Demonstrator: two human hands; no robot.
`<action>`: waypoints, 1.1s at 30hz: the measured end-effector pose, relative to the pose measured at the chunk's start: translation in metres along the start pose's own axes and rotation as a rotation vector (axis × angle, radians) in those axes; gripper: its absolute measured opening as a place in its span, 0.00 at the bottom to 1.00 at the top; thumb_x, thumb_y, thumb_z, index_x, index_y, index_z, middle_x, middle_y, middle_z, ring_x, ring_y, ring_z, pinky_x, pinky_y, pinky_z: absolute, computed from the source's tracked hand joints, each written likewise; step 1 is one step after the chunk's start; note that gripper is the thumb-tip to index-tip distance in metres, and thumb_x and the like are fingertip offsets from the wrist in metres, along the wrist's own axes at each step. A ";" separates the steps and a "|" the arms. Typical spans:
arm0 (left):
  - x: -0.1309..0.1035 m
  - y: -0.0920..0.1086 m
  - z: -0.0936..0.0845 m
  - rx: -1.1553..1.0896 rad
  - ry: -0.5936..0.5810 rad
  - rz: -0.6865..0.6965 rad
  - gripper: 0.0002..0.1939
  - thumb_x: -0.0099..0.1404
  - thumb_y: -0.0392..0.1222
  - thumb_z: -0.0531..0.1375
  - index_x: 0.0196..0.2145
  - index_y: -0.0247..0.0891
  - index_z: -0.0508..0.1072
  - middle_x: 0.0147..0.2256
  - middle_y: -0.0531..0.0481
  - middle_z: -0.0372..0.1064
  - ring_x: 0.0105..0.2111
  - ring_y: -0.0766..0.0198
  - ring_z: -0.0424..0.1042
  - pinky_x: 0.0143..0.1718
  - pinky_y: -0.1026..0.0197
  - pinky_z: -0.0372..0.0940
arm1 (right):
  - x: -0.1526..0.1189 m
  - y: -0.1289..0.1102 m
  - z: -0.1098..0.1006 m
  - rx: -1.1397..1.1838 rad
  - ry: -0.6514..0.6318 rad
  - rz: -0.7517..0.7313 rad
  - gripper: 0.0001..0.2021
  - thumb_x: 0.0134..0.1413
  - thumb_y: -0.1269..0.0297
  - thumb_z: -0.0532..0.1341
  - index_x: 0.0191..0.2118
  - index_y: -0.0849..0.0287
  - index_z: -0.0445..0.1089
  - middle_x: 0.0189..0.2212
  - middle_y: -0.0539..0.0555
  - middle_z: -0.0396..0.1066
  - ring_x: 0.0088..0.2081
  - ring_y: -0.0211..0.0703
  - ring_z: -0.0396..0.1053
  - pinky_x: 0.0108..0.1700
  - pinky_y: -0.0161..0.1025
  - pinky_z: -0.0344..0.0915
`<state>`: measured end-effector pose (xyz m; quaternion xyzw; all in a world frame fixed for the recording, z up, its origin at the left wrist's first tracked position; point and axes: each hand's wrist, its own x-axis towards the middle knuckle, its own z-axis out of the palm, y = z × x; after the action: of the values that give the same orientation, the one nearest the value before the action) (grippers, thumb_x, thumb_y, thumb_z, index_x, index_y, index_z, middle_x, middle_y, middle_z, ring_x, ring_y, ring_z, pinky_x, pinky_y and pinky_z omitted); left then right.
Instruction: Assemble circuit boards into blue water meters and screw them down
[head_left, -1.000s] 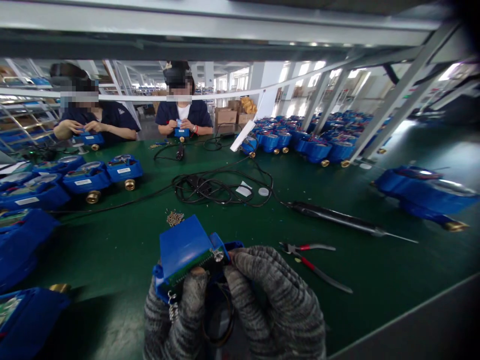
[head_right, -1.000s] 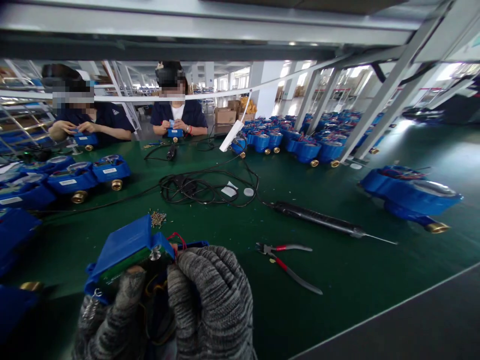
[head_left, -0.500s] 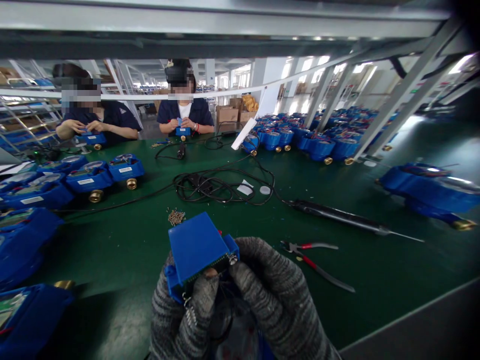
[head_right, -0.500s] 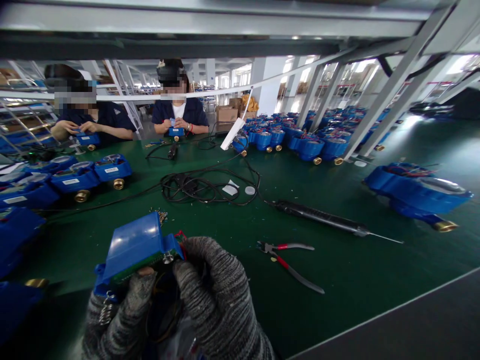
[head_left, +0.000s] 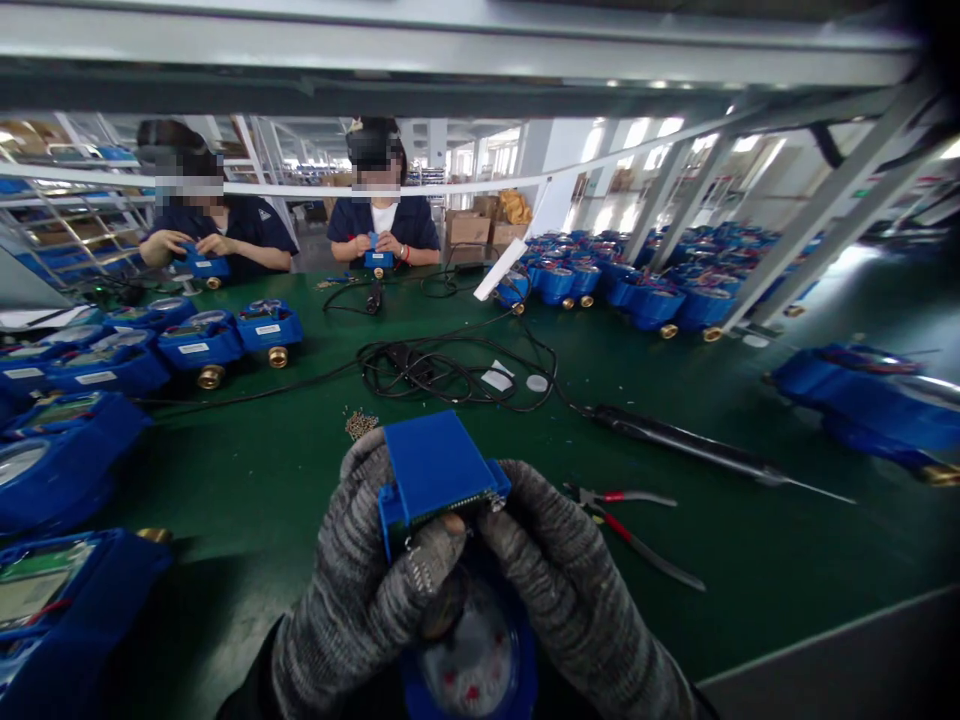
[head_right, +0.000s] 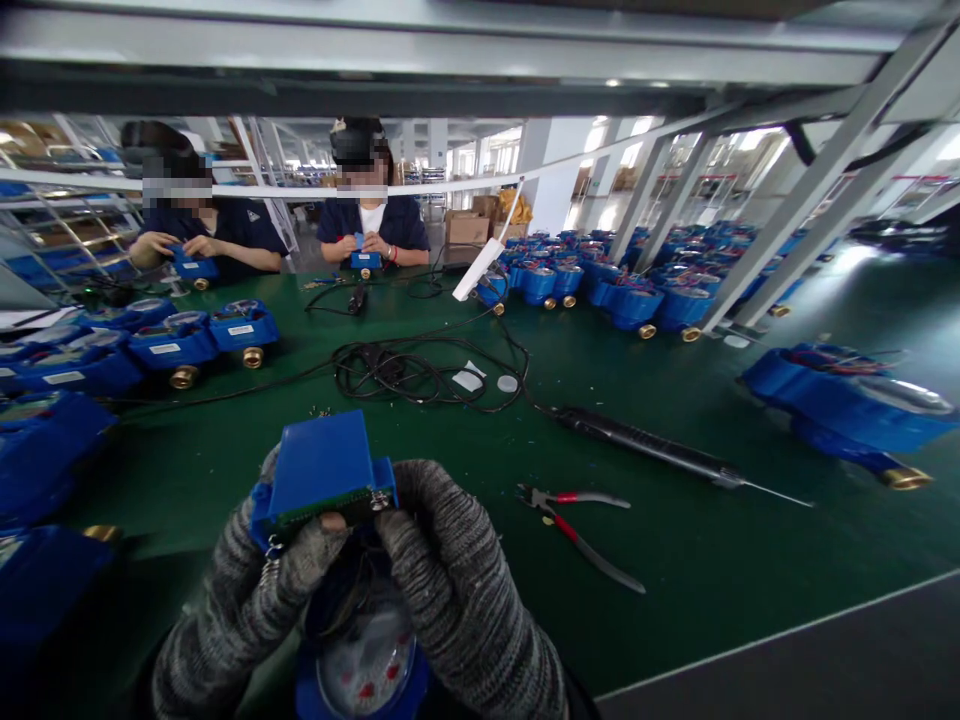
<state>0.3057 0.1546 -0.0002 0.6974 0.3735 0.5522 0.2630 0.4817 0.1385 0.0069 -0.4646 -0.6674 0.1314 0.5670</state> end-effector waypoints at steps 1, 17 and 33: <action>0.007 0.001 -0.005 -0.004 -0.108 0.057 0.20 0.66 0.40 0.65 0.54 0.59 0.74 0.56 0.57 0.73 0.61 0.55 0.67 0.71 0.43 0.49 | 0.001 0.002 -0.002 -0.025 -0.020 0.004 0.10 0.64 0.59 0.60 0.48 0.51 0.75 0.41 0.50 0.79 0.41 0.40 0.79 0.44 0.30 0.77; 0.076 0.008 -0.015 -0.164 -0.782 0.031 0.10 0.67 0.44 0.63 0.43 0.37 0.76 0.45 0.46 0.76 0.47 0.57 0.75 0.52 0.55 0.70 | -0.011 0.058 -0.028 -0.115 -0.298 -0.104 0.18 0.66 0.61 0.56 0.58 0.41 0.72 0.61 0.47 0.67 0.62 0.54 0.65 0.64 0.57 0.64; 0.058 -0.006 -0.011 -0.509 -0.658 -0.340 0.16 0.66 0.45 0.65 0.50 0.36 0.77 0.47 0.45 0.78 0.50 0.57 0.76 0.53 0.57 0.71 | -0.002 0.051 -0.016 0.025 -0.326 0.199 0.18 0.64 0.47 0.58 0.51 0.48 0.76 0.59 0.55 0.69 0.62 0.55 0.64 0.66 0.61 0.59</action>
<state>0.3000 0.2049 0.0309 0.6777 0.2318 0.3244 0.6179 0.5200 0.1582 -0.0253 -0.4939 -0.6996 0.2685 0.4411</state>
